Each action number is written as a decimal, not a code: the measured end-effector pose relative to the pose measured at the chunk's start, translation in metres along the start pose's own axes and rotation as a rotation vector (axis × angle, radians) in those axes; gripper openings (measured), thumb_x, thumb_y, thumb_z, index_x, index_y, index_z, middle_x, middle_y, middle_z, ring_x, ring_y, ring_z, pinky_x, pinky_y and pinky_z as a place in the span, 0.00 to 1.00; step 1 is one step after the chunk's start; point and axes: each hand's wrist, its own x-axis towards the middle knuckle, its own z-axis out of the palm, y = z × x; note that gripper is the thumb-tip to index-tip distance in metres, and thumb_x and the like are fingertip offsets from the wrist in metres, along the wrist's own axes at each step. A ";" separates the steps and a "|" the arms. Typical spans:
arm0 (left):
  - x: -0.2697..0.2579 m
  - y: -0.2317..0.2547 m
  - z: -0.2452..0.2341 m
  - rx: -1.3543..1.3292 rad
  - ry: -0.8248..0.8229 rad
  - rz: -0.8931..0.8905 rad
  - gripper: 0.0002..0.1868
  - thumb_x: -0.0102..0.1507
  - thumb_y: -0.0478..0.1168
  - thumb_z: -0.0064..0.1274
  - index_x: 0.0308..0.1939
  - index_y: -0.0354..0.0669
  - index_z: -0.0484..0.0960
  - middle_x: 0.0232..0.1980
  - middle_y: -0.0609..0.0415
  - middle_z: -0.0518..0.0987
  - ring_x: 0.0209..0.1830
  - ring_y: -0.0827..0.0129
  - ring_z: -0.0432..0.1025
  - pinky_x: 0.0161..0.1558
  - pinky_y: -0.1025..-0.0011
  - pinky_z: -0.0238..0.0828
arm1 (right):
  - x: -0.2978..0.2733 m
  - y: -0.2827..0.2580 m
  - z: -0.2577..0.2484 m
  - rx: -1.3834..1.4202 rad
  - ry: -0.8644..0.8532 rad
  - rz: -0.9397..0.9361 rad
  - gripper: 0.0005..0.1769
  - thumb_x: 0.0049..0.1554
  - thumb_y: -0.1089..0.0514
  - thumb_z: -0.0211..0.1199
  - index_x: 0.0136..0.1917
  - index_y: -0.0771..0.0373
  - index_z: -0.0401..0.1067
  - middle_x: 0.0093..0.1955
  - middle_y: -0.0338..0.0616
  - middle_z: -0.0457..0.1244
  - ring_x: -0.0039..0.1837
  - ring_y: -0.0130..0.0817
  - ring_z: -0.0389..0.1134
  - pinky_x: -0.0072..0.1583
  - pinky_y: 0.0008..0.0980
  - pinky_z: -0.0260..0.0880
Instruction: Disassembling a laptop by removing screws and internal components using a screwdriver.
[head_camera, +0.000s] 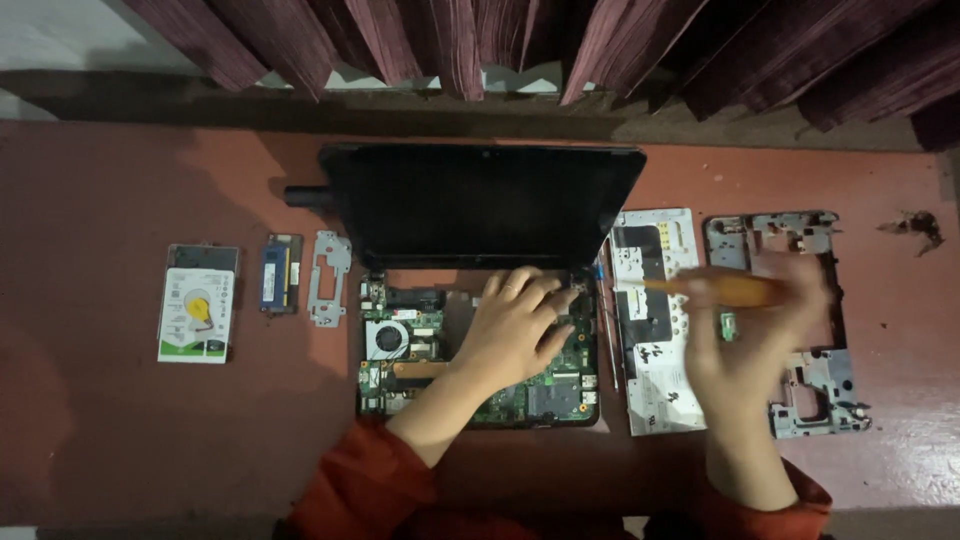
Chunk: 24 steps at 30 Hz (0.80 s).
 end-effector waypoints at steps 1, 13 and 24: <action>-0.002 0.000 0.000 -0.002 -0.005 0.000 0.22 0.64 0.52 0.48 0.56 0.46 0.79 0.54 0.52 0.78 0.58 0.56 0.64 0.57 0.55 0.60 | -0.004 0.003 -0.001 0.000 0.000 0.005 0.28 0.64 0.74 0.54 0.69 0.62 0.43 0.65 0.56 0.48 0.49 0.47 0.69 0.56 0.38 0.76; -0.023 0.022 -0.053 -1.057 -0.230 -0.221 0.29 0.67 0.57 0.39 0.57 0.34 0.72 0.55 0.49 0.78 0.55 0.68 0.71 0.57 0.70 0.65 | -0.090 0.009 0.039 -0.096 -0.433 0.028 0.31 0.62 0.57 0.57 0.74 0.62 0.49 0.34 0.35 0.62 0.27 0.21 0.61 0.28 0.16 0.66; -0.067 -0.016 0.003 -1.392 -0.119 -0.463 0.20 0.72 0.45 0.35 0.51 0.28 0.74 0.36 0.48 0.77 0.18 0.79 0.64 0.13 0.86 0.65 | -0.124 0.076 -0.050 -0.203 -0.323 0.209 0.08 0.57 0.62 0.52 0.48 0.63 0.71 0.38 0.40 0.68 0.39 0.28 0.70 0.42 0.22 0.74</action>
